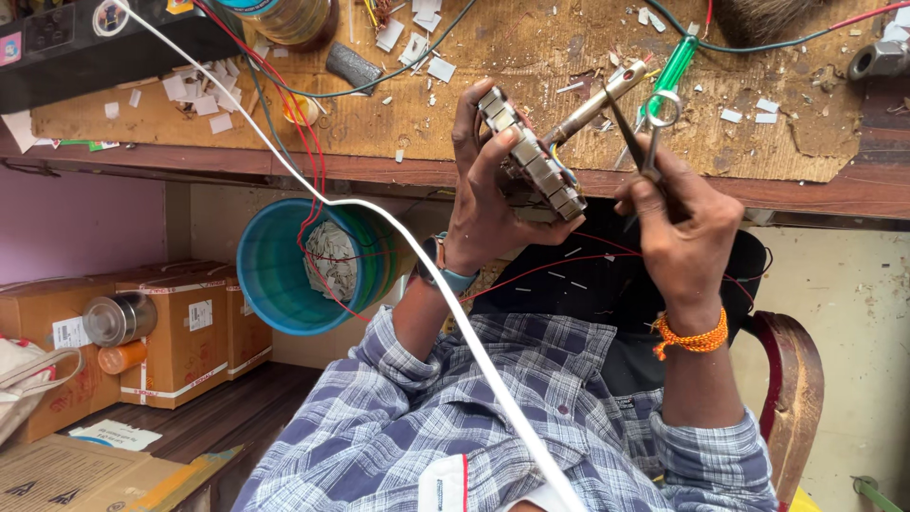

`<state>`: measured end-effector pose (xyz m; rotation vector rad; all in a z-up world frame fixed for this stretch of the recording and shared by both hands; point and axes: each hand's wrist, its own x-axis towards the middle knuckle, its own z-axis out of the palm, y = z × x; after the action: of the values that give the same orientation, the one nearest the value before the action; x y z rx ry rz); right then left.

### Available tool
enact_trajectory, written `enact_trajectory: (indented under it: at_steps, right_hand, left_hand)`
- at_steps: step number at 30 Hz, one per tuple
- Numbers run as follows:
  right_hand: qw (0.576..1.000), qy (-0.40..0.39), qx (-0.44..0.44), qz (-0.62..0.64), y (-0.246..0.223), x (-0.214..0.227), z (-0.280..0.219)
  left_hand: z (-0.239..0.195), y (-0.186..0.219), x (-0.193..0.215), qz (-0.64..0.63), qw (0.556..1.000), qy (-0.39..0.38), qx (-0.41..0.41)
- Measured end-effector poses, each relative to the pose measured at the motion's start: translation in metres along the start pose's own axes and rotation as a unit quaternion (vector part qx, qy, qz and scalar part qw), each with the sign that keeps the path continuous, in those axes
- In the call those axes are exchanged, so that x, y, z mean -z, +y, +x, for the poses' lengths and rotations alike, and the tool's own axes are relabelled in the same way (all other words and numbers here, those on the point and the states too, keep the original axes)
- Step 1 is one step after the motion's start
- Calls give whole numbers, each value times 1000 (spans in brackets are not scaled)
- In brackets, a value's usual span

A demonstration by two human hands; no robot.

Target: The person holds a motor armature and uses a hammer to tap its shaft and body, then uses a screwdriver to adjust internal components, and finally uses pliers to manipulate wires and parts. The work is performed at a cluttered workbench.

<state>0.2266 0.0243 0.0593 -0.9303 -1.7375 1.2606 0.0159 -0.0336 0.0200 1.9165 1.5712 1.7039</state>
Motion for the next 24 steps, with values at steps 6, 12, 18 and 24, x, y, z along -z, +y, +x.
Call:
enact_trajectory:
  at_steps: [6,12,18,24]
  right_hand:
    - [1000,-11,1,-15,-12,0,2]
    - [997,-34,-60,-19,-19,9,-4]
    - [998,-15,-62,-8,-12,6,-11]
    - [997,-5,-79,18,-11,7,-10]
  left_hand:
    - [6,2,-4,-26,999,34,9]
    - [7,12,3,-40,998,-10,36]
    - [1,20,1,-35,996,-3,81]
    - [-2,21,1,-134,978,-6,158]
